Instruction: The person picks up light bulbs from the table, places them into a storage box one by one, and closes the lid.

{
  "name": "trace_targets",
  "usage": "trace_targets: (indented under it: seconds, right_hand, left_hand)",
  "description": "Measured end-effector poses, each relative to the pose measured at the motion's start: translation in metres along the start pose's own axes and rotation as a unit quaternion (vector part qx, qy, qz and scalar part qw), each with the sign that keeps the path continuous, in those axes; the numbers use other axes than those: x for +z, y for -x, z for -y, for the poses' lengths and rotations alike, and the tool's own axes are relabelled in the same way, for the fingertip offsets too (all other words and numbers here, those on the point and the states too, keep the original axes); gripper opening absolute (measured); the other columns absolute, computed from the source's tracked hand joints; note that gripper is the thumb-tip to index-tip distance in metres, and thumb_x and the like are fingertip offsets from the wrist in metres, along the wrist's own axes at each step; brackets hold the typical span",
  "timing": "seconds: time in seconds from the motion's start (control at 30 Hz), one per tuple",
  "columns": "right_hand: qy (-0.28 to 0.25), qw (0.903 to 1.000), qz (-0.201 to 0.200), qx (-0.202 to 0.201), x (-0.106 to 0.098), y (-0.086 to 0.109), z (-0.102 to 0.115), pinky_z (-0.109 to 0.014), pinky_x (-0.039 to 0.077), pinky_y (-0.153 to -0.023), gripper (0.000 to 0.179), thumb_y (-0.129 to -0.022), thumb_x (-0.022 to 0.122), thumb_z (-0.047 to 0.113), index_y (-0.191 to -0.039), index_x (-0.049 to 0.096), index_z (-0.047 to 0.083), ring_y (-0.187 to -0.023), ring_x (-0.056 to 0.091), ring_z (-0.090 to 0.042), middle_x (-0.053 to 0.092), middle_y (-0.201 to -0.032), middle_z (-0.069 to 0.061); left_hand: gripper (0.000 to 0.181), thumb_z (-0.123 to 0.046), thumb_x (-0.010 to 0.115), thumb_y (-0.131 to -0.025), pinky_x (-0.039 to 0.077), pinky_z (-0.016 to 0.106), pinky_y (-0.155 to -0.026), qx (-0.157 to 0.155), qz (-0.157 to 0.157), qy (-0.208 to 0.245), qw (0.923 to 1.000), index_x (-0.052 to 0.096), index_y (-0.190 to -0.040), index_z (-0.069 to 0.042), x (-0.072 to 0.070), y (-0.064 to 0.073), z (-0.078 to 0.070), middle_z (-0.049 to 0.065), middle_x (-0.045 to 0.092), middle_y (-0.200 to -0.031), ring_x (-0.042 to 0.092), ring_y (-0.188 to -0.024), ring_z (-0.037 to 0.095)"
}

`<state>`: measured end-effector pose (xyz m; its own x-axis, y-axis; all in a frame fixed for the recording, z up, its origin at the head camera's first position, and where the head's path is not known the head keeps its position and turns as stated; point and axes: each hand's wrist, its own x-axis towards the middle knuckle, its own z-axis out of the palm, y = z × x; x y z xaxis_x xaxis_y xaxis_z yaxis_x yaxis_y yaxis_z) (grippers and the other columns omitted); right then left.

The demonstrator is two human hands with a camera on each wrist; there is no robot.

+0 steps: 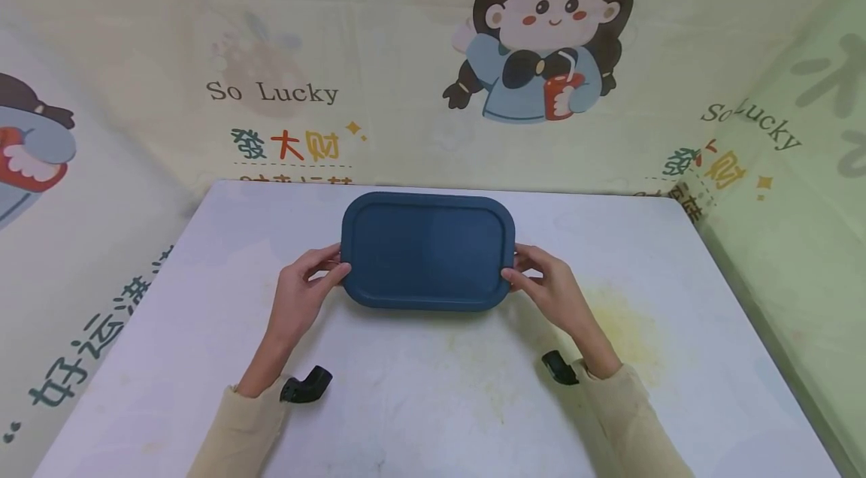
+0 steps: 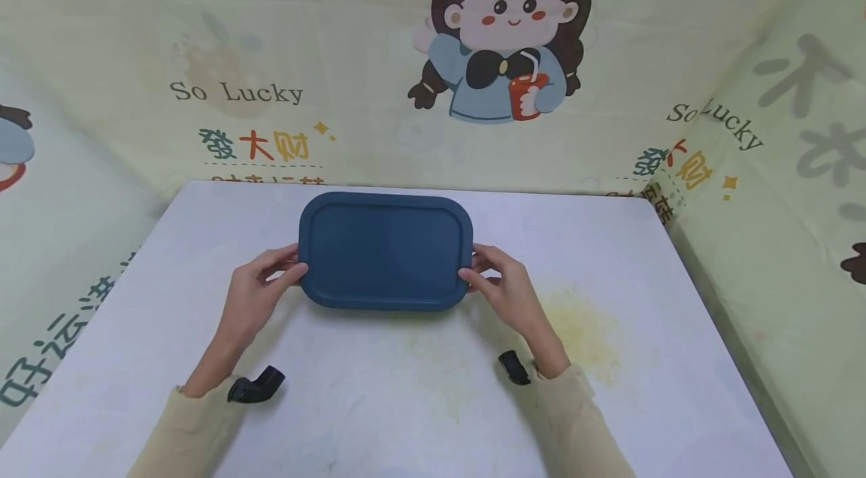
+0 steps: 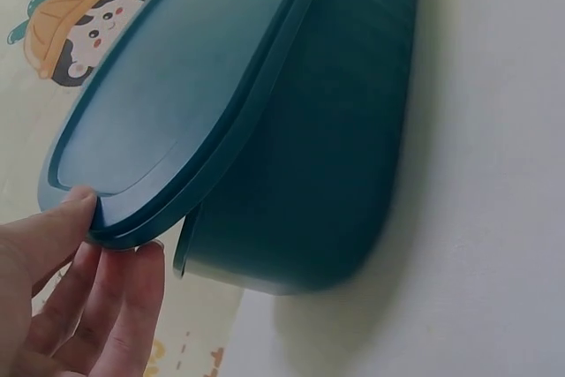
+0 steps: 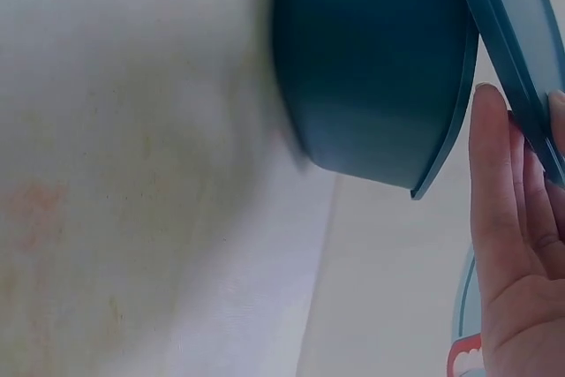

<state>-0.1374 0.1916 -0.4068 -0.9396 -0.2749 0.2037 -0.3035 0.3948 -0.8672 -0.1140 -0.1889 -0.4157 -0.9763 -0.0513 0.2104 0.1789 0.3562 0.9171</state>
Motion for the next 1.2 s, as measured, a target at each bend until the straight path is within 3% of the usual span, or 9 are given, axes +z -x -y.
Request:
trace_targets:
  seconds: [0.2,0.43,0.77,1.2]
  right_hand:
    - [0.005,0.9997,0.004,0.023,0.001,-0.004,-0.004,-0.025,0.059,-0.072,0.046,-0.092,0.071,0.01,-0.134,0.057,-0.002,-0.076,0.07,-0.018,0.068,-0.095,-0.015]
    - [0.016,0.9988,-0.007,0.046,0.005,-0.007,-0.007,-0.019,0.057,-0.071,0.048,-0.093,0.071,0.014,-0.135,0.055,-0.004,-0.089,0.066,-0.021,0.066,-0.099,-0.015]
    - [0.02,0.9979,-0.023,0.058,0.009,-0.011,-0.011,-0.019,0.056,-0.068,0.043,-0.092,0.072,0.014,-0.13,0.06,-0.002,-0.083,0.064,-0.016,0.061,-0.102,-0.015]
    - [0.028,0.9973,-0.023,0.064,0.012,-0.011,-0.016,-0.017,0.053,-0.068,0.045,-0.092,0.073,0.017,-0.13,0.06,-0.004,-0.087,0.067,-0.025,0.06,-0.108,-0.019]
  left_hand:
    - [0.045,-0.021,0.071,-0.093,0.053,0.012,-0.077,-0.025,0.007,-0.021,0.9994,0.061,-0.134,-0.005,0.002,-0.004,0.0,0.015,0.066,-0.121,0.061,-0.097,0.005]
    - [0.046,-0.025,0.07,-0.094,0.05,0.009,-0.078,-0.047,0.012,-0.045,0.9978,0.061,-0.135,-0.007,0.004,-0.007,0.002,0.013,0.066,-0.122,0.06,-0.1,0.011]
    - [0.045,-0.027,0.067,-0.097,0.05,0.01,-0.075,-0.077,0.021,-0.058,0.9951,0.06,-0.135,-0.005,0.008,-0.01,0.005,0.014,0.063,-0.124,0.061,-0.105,0.023]
    - [0.046,-0.03,0.064,-0.098,0.051,0.013,-0.075,-0.112,0.037,-0.061,0.9911,0.059,-0.137,-0.007,0.011,-0.012,0.012,0.015,0.06,-0.123,0.061,-0.107,0.026]
